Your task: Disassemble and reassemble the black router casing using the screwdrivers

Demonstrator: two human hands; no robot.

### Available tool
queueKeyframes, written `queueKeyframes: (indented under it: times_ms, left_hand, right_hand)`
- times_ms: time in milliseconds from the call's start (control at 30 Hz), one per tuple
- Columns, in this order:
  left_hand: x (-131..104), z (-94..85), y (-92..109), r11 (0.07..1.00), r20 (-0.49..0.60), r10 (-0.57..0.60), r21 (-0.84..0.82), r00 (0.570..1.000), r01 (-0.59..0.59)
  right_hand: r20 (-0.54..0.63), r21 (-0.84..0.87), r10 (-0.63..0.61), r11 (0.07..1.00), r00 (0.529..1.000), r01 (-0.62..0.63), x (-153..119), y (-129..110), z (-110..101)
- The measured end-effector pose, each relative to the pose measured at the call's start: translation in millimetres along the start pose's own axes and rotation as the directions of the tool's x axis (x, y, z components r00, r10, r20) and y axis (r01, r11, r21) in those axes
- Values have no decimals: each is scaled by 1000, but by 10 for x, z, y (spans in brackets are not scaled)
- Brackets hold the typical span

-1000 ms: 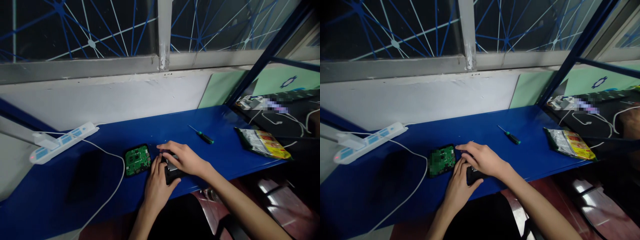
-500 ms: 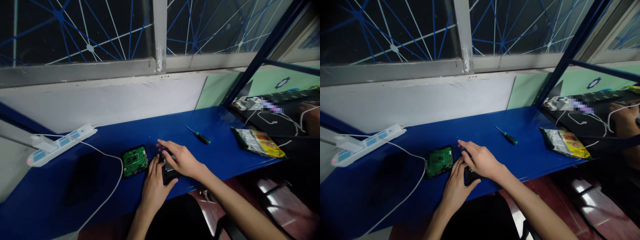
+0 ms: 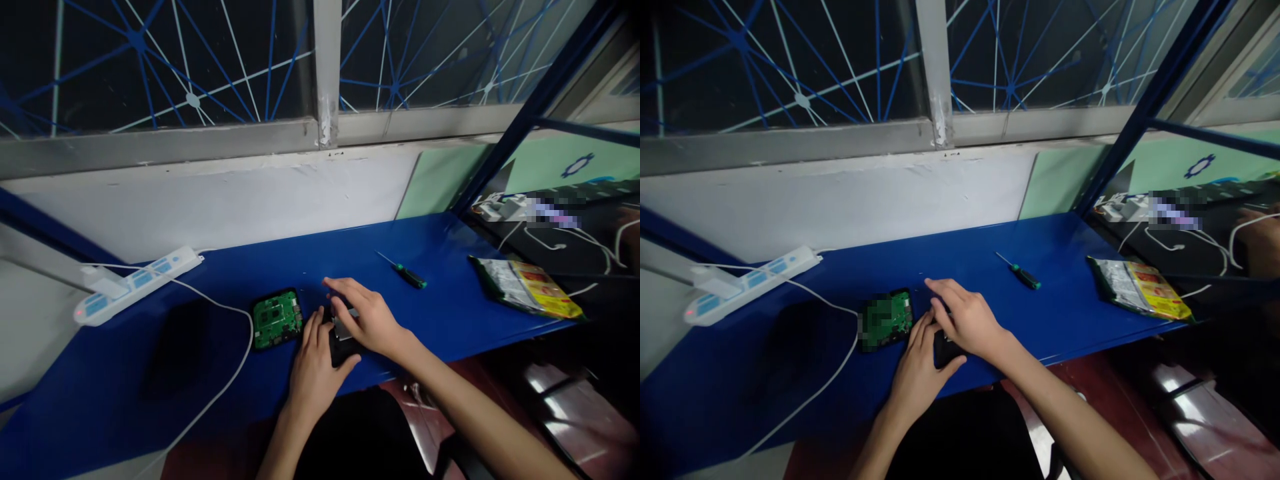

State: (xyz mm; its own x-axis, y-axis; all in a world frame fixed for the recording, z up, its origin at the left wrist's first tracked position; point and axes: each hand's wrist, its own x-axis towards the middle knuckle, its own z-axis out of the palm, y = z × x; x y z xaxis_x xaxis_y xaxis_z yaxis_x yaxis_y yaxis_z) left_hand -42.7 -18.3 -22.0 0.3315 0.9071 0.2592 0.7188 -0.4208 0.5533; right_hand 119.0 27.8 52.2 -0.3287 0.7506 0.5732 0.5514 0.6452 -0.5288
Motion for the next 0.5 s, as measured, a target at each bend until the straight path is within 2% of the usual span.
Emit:
queueKeyframes:
  times_ms: [233, 400, 500]
  left_hand:
    - [-3, -8, 14, 1000, 0, -29, -4, 1000, 29]
    - [-2, -10, 9, 1000, 0, -14, -2, 1000, 14]
    - [-4, -10, 10, 1000, -5, -7, -2, 1000, 7]
  right_hand:
    - [-99, -99, -25, 995, 995, 15, -85, 50, 10]
    - [-43, 25, -43, 999, 998, 44, -101, 35, 4]
    - [-33, 32, -67, 997, 997, 68, -117, 36, 27]
